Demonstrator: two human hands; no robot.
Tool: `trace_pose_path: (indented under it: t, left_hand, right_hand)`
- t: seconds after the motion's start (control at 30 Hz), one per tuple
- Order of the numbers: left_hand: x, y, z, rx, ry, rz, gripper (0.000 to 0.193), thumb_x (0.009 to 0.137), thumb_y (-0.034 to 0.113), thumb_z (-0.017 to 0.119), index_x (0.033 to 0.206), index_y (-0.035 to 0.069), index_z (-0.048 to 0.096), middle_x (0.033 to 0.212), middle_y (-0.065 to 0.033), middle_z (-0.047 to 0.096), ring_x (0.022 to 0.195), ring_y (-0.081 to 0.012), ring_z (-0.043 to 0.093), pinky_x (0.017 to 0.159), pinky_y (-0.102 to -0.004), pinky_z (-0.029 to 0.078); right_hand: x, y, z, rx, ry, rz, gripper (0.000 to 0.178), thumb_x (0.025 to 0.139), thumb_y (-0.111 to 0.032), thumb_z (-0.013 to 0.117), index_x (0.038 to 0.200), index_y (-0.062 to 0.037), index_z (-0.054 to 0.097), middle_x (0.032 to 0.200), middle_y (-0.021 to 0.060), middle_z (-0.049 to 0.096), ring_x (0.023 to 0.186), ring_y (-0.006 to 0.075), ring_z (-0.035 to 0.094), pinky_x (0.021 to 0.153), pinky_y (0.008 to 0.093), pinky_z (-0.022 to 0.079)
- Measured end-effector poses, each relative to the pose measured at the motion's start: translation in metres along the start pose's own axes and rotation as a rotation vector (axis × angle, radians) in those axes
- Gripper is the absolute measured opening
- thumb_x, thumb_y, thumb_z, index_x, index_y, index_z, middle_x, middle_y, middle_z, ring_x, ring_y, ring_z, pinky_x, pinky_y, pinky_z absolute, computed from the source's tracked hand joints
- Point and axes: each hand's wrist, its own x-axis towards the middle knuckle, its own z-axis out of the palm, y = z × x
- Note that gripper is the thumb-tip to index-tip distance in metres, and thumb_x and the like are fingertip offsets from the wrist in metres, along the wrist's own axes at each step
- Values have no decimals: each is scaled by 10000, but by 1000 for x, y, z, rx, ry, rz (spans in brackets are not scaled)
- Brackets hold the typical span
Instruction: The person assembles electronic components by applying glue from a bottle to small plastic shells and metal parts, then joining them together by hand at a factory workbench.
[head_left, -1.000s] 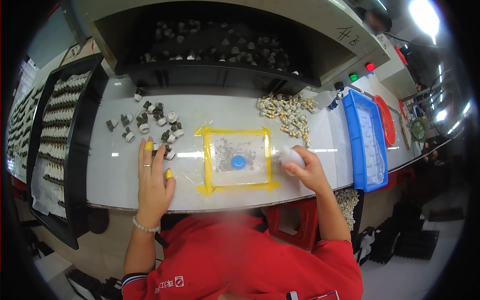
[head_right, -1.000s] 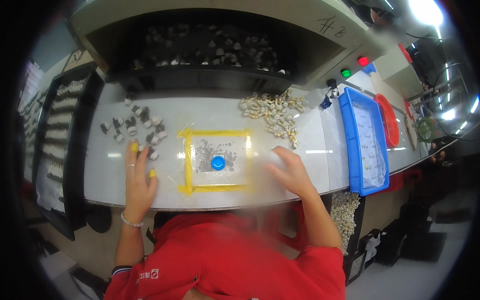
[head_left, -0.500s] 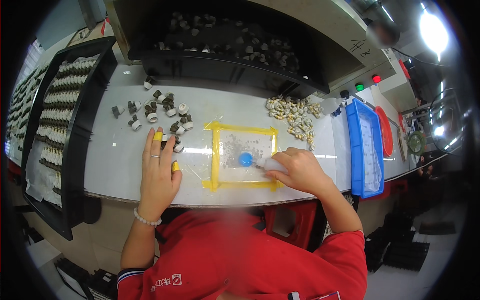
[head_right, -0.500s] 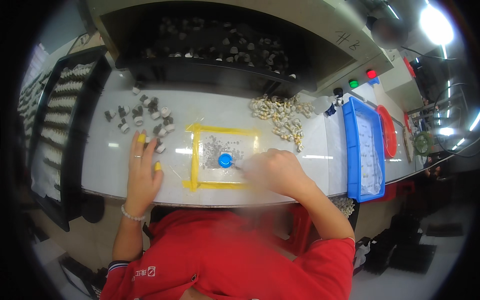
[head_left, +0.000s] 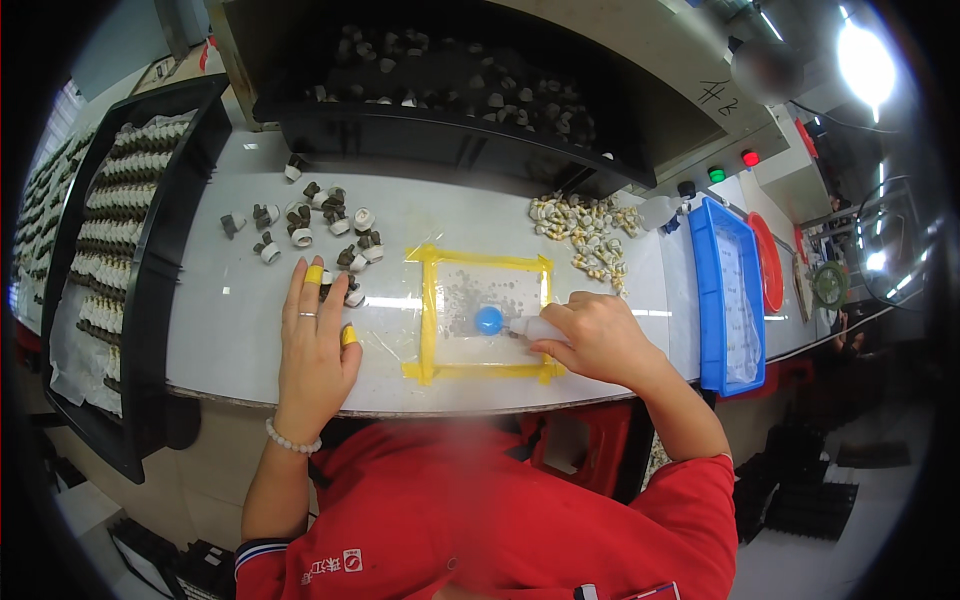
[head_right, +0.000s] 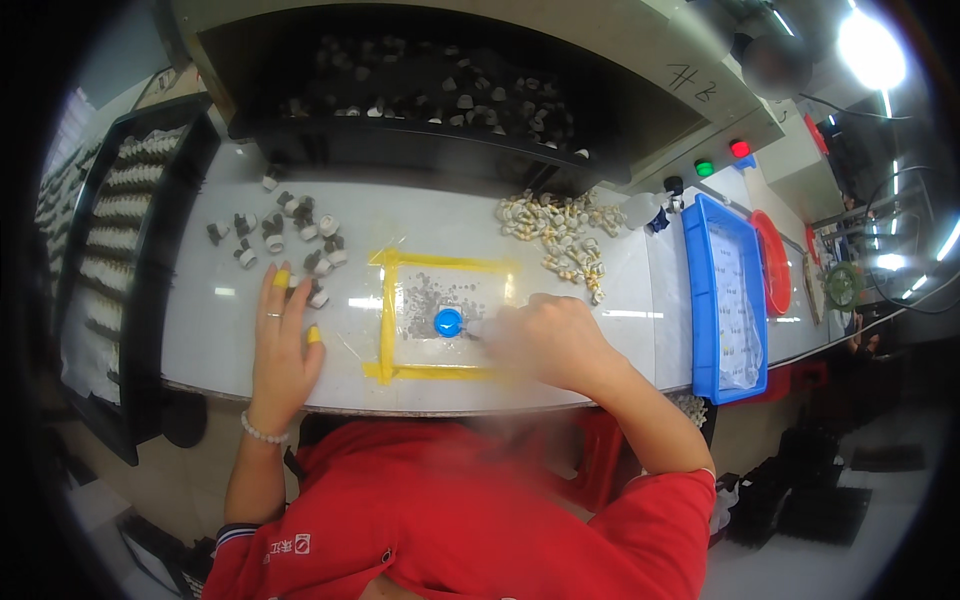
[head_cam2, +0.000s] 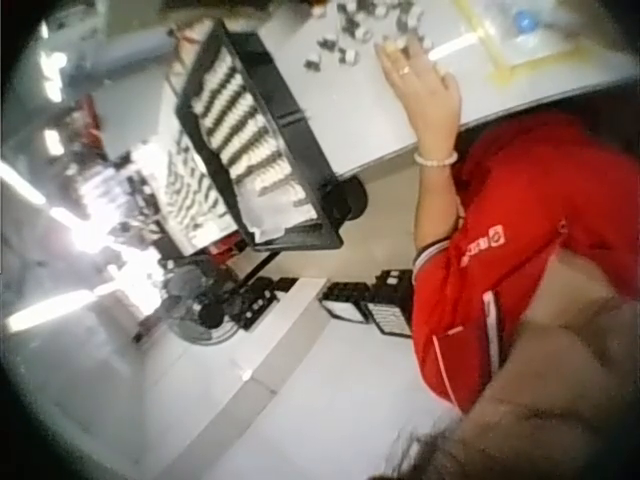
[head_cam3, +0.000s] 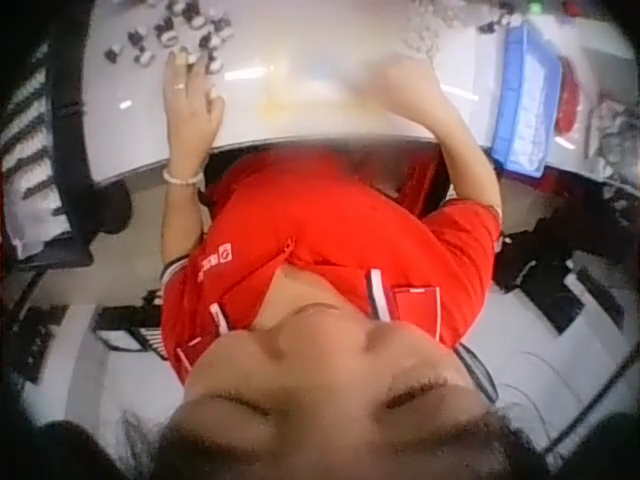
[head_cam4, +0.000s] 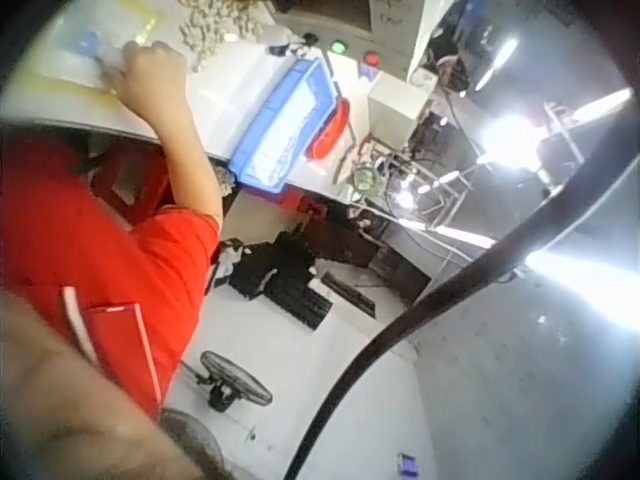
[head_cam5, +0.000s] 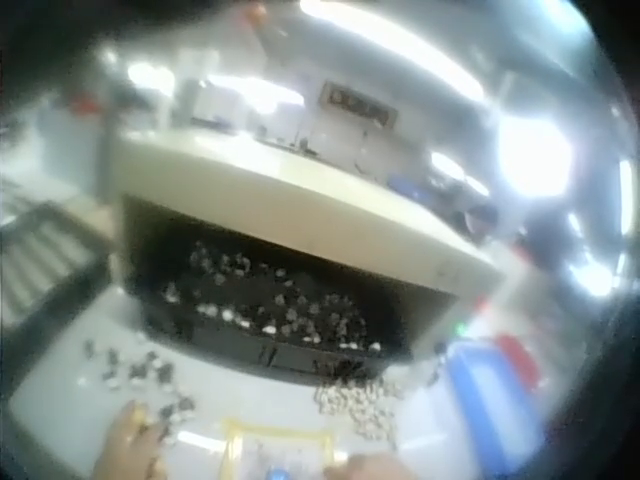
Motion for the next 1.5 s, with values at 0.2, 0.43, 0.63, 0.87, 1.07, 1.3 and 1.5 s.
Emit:
trace_pose_path:
  t: [0.2, 0.43, 0.63, 0.87, 1.07, 1.3, 1.5]
  left_hand:
    - [1, 1, 2, -14, 1, 12, 572, 692, -29, 533, 1256, -40, 439, 1376, -251, 330, 1320, -423, 256, 1061, -477, 265]
    - [-4, 1, -1, -7, -8, -18, 605, 680, -54, 500, 1278, -37, 410, 1408, -236, 295, 1332, -424, 235, 1075, -480, 237]
    - [-2, 1, 3, 49, -22, -28, 607, 690, -50, 486, 1290, -35, 401, 1405, -242, 291, 1340, -408, 233, 1075, -475, 237]
    - [-1, 3, 5, 21, -21, -36, 588, 700, -50, 478, 1284, -27, 416, 1405, -234, 303, 1338, -404, 244, 1081, -455, 230]
    - [-4, 1, 4, 33, -2, -26, 524, 701, -45, 500, 1223, -27, 462, 1360, -224, 367, 1269, -395, 330, 1050, -450, 277]
    - [-7, -7, 0, -105, -26, -68, 491, 687, -50, 530, 1176, -6, 511, 1305, -198, 429, 1192, -382, 406, 993, -426, 348]
    - [-16, -4, -16, -290, 39, -159, 481, 687, -70, 509, 1161, 5, 542, 1196, -189, 508, 1088, -349, 479, 937, -400, 394]
  right_hand:
    - [-10, 2, 4, 25, 26, 9, 302, 742, -315, 705, 844, -45, 616, 659, 136, 573, 630, 320, 575, 553, 409, 452]
    - [-54, 44, 42, 662, 328, 503, 272, 847, -129, 607, 1083, -3, 559, 944, 98, 638, 876, 154, 598, 785, 288, 456]
    - [-84, 145, 48, 1041, 1038, 674, 232, 844, -86, 630, 1053, 5, 585, 892, 21, 631, 772, 55, 562, 660, 209, 437]
    - [-99, 231, 81, 753, 1105, 877, 244, 810, -109, 678, 1014, 3, 606, 812, -2, 623, 704, 57, 545, 635, 211, 430]
    - [-100, 197, 89, 415, 1397, 832, 293, 797, -109, 682, 1040, 23, 589, 1009, 77, 595, 814, 137, 571, 670, 260, 447]
    - [-72, 88, 66, 540, 739, 575, 248, 775, -22, 652, 1021, -34, 621, 1039, 61, 560, 831, 122, 560, 658, 233, 446]
    - [-65, 73, 64, 505, 453, 414, 269, 739, 62, 640, 995, -21, 632, 1008, 75, 544, 781, 156, 582, 688, 254, 478]
